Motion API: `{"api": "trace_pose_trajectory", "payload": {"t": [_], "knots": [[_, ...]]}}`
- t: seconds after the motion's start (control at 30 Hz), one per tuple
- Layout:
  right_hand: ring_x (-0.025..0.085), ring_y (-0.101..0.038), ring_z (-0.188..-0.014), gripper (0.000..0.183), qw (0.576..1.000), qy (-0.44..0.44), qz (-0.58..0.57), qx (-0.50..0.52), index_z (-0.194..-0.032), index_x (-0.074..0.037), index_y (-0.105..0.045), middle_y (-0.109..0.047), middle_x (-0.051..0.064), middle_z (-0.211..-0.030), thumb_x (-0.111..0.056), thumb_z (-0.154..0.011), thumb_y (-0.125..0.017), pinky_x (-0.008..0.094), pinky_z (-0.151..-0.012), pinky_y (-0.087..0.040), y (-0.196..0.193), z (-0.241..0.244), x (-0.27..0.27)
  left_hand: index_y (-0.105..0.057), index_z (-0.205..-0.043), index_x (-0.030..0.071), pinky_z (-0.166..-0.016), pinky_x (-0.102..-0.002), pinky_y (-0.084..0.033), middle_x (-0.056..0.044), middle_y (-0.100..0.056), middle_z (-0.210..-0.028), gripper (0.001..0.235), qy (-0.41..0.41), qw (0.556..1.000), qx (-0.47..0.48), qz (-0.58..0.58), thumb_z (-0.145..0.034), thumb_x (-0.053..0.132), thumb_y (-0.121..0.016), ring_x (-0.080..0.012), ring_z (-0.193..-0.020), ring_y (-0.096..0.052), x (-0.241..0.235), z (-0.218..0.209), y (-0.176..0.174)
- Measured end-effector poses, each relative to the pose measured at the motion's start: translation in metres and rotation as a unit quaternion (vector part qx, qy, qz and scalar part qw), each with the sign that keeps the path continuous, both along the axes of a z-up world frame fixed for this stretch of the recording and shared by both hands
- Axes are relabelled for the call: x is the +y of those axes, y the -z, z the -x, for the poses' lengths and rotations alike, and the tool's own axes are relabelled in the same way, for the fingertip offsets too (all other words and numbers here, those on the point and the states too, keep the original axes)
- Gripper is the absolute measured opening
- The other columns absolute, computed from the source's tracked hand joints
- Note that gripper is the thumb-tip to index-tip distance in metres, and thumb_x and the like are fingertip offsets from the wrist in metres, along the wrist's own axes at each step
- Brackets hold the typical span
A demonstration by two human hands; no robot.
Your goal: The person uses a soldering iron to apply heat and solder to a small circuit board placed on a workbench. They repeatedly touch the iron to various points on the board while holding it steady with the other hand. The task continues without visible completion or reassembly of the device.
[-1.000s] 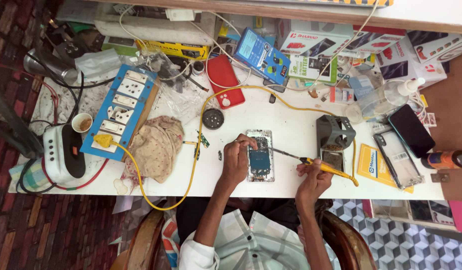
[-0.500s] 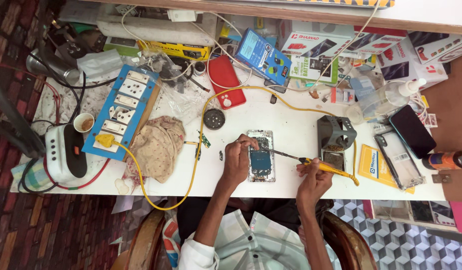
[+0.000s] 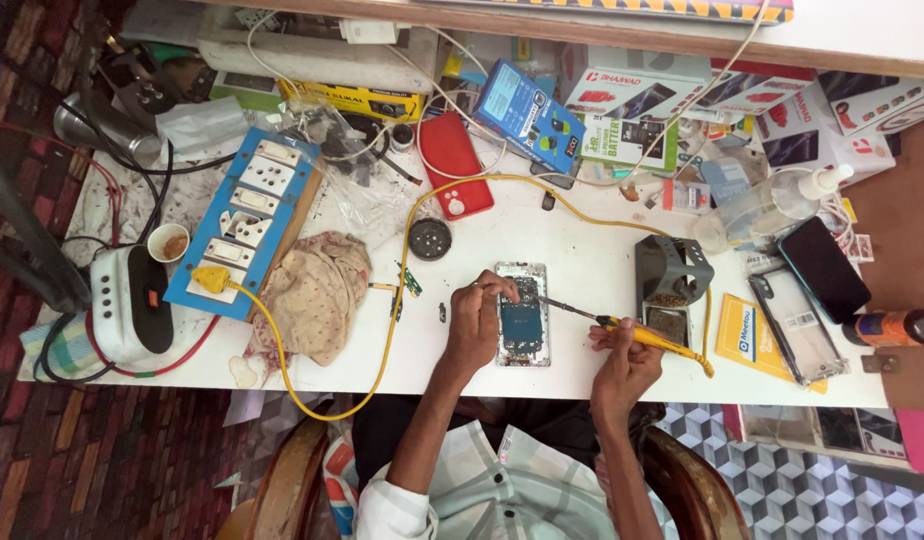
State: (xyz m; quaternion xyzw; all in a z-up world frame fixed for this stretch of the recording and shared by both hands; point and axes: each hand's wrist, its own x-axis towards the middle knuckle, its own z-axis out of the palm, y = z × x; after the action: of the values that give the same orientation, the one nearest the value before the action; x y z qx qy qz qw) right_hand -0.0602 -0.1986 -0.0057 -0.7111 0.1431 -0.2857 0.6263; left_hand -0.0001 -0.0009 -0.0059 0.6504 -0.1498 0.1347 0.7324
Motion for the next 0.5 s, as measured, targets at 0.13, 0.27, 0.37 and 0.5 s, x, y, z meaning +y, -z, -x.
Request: {"api": "trace_pose_trajectory", "payload": {"t": [0.13, 0.27, 0.37, 0.5], "knots": [[0.019, -0.073, -0.074, 0.029, 1.0, 0.003, 0.001, 0.009, -0.11, 0.002, -0.05, -0.068, 0.014, -0.079, -0.026, -0.11, -0.058, 0.029, -0.067, -0.058, -0.0009, 0.0003, 0.0006, -0.051, -0.088, -0.005, -0.08, -0.036, -0.057, -0.015, -0.066, -0.087, 0.028, 0.007, 1.0, -0.012, 0.003, -0.11, 0.004, -0.035, -0.023, -0.081, -0.068, 0.0009, 0.0008, 0.0003], [0.019, -0.072, -0.075, 0.028, 1.0, -0.004, -0.009, -0.002, -0.111, 0.001, -0.05, -0.068, 0.014, -0.081, -0.026, -0.109, -0.058, 0.029, -0.065, -0.057, -0.0011, -0.0018, -0.0004, -0.051, -0.088, -0.005, -0.08, -0.036, -0.057, -0.015, -0.065, -0.086, 0.028, 0.01, 1.0, -0.005, -0.001, -0.109, 0.002, -0.035, -0.0231, -0.08, -0.068, 0.0009, -0.0005, -0.002], [0.019, -0.072, -0.074, 0.028, 1.0, -0.008, -0.018, -0.004, -0.111, 0.001, -0.05, -0.068, 0.013, -0.081, -0.025, -0.11, -0.059, 0.029, -0.066, -0.057, 0.0001, -0.002, -0.0012, -0.052, -0.087, -0.005, -0.08, -0.036, -0.057, -0.015, -0.066, -0.086, 0.026, 0.007, 1.0, -0.009, -0.003, -0.107, 0.0, -0.035, -0.0234, -0.08, -0.068, 0.0014, 0.0004, -0.0026], [0.017, -0.071, -0.073, 0.025, 1.0, -0.012, -0.021, -0.011, -0.109, 0.001, -0.05, -0.068, 0.013, -0.081, -0.023, -0.111, -0.058, 0.028, -0.067, -0.056, 0.0022, -0.001, -0.0029, -0.05, -0.087, -0.006, -0.08, -0.036, -0.057, -0.016, -0.065, -0.086, 0.024, 0.003, 1.0, -0.008, -0.001, -0.106, -0.002, -0.035, -0.024, -0.081, -0.068, 0.0001, 0.0002, -0.0024]]}}
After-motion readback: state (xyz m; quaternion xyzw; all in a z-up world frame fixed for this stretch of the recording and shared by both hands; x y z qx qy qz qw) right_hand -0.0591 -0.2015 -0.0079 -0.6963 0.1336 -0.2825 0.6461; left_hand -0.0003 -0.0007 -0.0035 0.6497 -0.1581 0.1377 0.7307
